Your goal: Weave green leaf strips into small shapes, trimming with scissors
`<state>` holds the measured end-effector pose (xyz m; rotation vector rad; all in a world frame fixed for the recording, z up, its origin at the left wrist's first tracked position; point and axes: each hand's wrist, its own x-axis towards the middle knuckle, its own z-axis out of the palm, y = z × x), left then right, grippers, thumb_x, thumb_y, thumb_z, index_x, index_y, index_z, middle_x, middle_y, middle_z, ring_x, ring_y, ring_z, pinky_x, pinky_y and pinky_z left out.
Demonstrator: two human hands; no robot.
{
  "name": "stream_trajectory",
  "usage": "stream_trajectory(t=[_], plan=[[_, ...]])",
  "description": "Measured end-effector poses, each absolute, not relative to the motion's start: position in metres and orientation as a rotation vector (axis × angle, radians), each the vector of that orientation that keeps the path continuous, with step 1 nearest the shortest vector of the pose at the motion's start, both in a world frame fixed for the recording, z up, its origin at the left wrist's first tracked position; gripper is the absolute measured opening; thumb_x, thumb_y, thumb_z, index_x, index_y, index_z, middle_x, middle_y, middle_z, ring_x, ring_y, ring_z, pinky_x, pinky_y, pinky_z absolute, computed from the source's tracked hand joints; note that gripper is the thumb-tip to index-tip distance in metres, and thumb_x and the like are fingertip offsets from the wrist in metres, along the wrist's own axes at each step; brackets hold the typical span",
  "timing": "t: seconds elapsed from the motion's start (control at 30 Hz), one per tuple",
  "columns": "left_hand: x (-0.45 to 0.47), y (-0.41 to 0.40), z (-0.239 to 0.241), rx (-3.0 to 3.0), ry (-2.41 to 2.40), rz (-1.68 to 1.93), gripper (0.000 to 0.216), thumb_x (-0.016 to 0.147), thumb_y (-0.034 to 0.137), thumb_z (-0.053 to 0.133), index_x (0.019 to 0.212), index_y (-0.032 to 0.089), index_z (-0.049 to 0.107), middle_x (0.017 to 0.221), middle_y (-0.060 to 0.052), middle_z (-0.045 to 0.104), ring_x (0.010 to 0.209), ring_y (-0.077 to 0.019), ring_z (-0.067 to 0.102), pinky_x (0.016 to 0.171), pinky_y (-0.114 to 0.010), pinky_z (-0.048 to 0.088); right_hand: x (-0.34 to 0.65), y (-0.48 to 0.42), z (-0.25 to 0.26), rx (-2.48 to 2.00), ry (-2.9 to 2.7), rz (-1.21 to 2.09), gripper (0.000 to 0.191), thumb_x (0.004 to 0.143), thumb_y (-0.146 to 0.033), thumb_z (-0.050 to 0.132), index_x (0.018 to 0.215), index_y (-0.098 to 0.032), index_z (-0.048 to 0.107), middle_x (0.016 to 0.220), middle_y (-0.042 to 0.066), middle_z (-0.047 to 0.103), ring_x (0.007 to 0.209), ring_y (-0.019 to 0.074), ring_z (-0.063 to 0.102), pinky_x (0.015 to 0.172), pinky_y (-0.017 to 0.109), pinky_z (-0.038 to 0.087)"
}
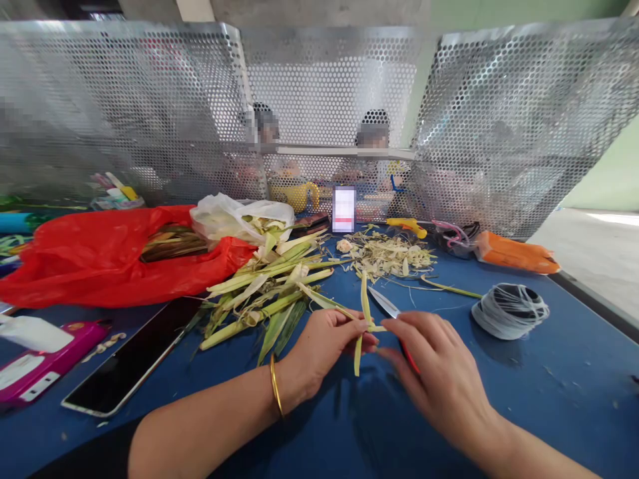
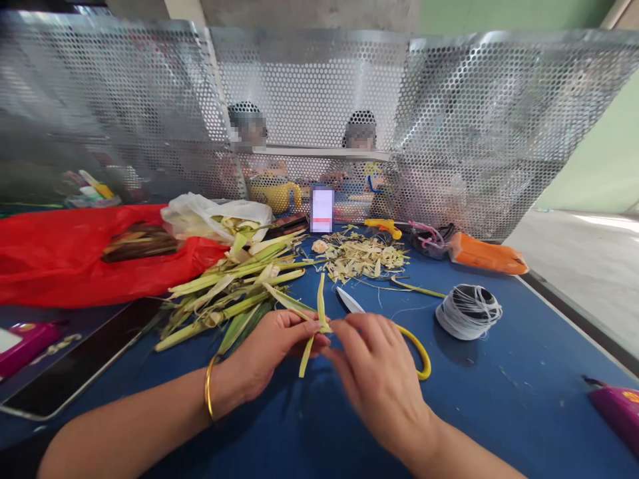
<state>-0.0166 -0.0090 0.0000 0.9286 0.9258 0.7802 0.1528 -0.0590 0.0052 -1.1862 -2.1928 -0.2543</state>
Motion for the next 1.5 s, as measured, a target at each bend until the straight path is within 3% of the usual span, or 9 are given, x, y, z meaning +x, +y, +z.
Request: stream_trajectory(t=[0.17, 0.3, 0.47, 0.93, 1.2, 1.33, 1.4, 1.5], plan=[[-0.018, -0.007, 0.001, 1.010, 1.010, 0.707, 0.026, 0.074, 0.037, 0.067, 0.082, 0.012, 0.067, 0.067, -0.004, 0.066, 0.064, -0.0142, 0.063, 0.067, -0.027, 0.049, 0.157, -0.050, -0.004, -1.357, -2.330, 0.018, 0.020, 0.096, -0.025, 0.043, 0.085, -0.020, 0.059, 0.075, 0.002, 0.062, 0.068, 0.0174, 0.057, 0.068, 0.032, 0.039], [-0.019, -0.009, 0.002, 1.084, 0.964, 0.632, 0.028, 0.076, 0.040, 0.065, 0.079, 0.012, 0.065, 0.067, -0.001, 0.062, 0.060, -0.0120, 0.061, 0.061, -0.025, 0.047, 0.152, -0.052, -0.006, -1.374, -2.297, 0.182, 0.020, 0.095, -0.023, 0.043, 0.079, -0.020, 0.054, 0.072, 0.001, 0.062, 0.066, 0.0158, 0.057, 0.063, 0.029, 0.038], [-0.019, -0.009, -0.003, 1.135, 0.901, 0.576, 0.028, 0.068, 0.033, 0.073, 0.087, 0.014, 0.063, 0.069, 0.002, 0.062, 0.055, -0.0078, 0.055, 0.055, -0.021, 0.045, 0.148, -0.054, -0.004, -1.347, -2.296, 0.270, 0.022, 0.095, -0.019, 0.039, 0.077, -0.020, 0.051, 0.071, 0.001, 0.060, 0.067, 0.0159, 0.056, 0.064, 0.029, 0.037], [-0.018, -0.007, -0.003, 1.151, 0.879, 0.661, 0.024, 0.073, 0.034, 0.067, 0.069, 0.013, 0.056, 0.057, 0.001, 0.059, 0.049, -0.0091, 0.054, 0.054, -0.022, 0.046, 0.150, -0.063, 0.008, -1.371, -2.141, 0.676, 0.022, 0.089, -0.017, 0.044, 0.068, -0.020, 0.041, 0.061, -0.004, 0.049, 0.058, 0.0108, 0.043, 0.053, 0.023, 0.031], [-0.023, -0.004, 0.002, 1.134, 0.873, 0.623, 0.024, 0.071, 0.036, 0.067, 0.078, 0.013, 0.062, 0.055, 0.003, 0.054, 0.048, -0.0077, 0.048, 0.052, -0.021, 0.044, 0.152, -0.070, 0.013, -1.159, -2.303, 0.314, 0.017, 0.092, -0.020, 0.046, 0.078, -0.020, 0.054, 0.068, 0.000, 0.059, 0.064, 0.0133, 0.052, 0.064, 0.027, 0.036], [-0.030, -0.002, 0.011, 1.184, 0.846, 0.542, 0.026, 0.072, 0.036, 0.067, 0.083, 0.012, 0.065, 0.053, 0.004, 0.053, 0.046, -0.0074, 0.046, 0.051, -0.021, 0.043, 0.168, -0.062, 0.025, -1.262, -1.985, 0.064, 0.015, 0.090, -0.026, 0.053, 0.082, -0.020, 0.064, 0.074, 0.002, 0.063, 0.067, 0.0150, 0.055, 0.066, 0.029, 0.036], [-0.033, -0.003, 0.016, 1.228, 0.829, 0.486, 0.027, 0.073, 0.036, 0.067, 0.084, 0.012, 0.066, 0.053, 0.004, 0.053, 0.046, -0.0074, 0.048, 0.052, -0.021, 0.043, 0.173, -0.054, 0.028, -1.413, -1.786, 0.251, 0.021, 0.089, -0.033, 0.053, 0.080, -0.020, 0.066, 0.078, 0.003, 0.064, 0.071, 0.0166, 0.057, 0.067, 0.029, 0.038], [-0.036, -0.007, 0.021, 1.278, 0.798, 0.399, 0.027, 0.075, 0.039, 0.064, 0.083, 0.013, 0.066, 0.056, 0.002, 0.057, 0.049, -0.0085, 0.052, 0.053, -0.022, 0.043, 0.172, -0.042, 0.023, -1.478, -1.593, 0.915, 0.029, 0.082, -0.046, 0.060, 0.081, -0.019, 0.070, 0.073, 0.003, 0.064, 0.070, 0.0174, 0.057, 0.065, 0.029, 0.040]])
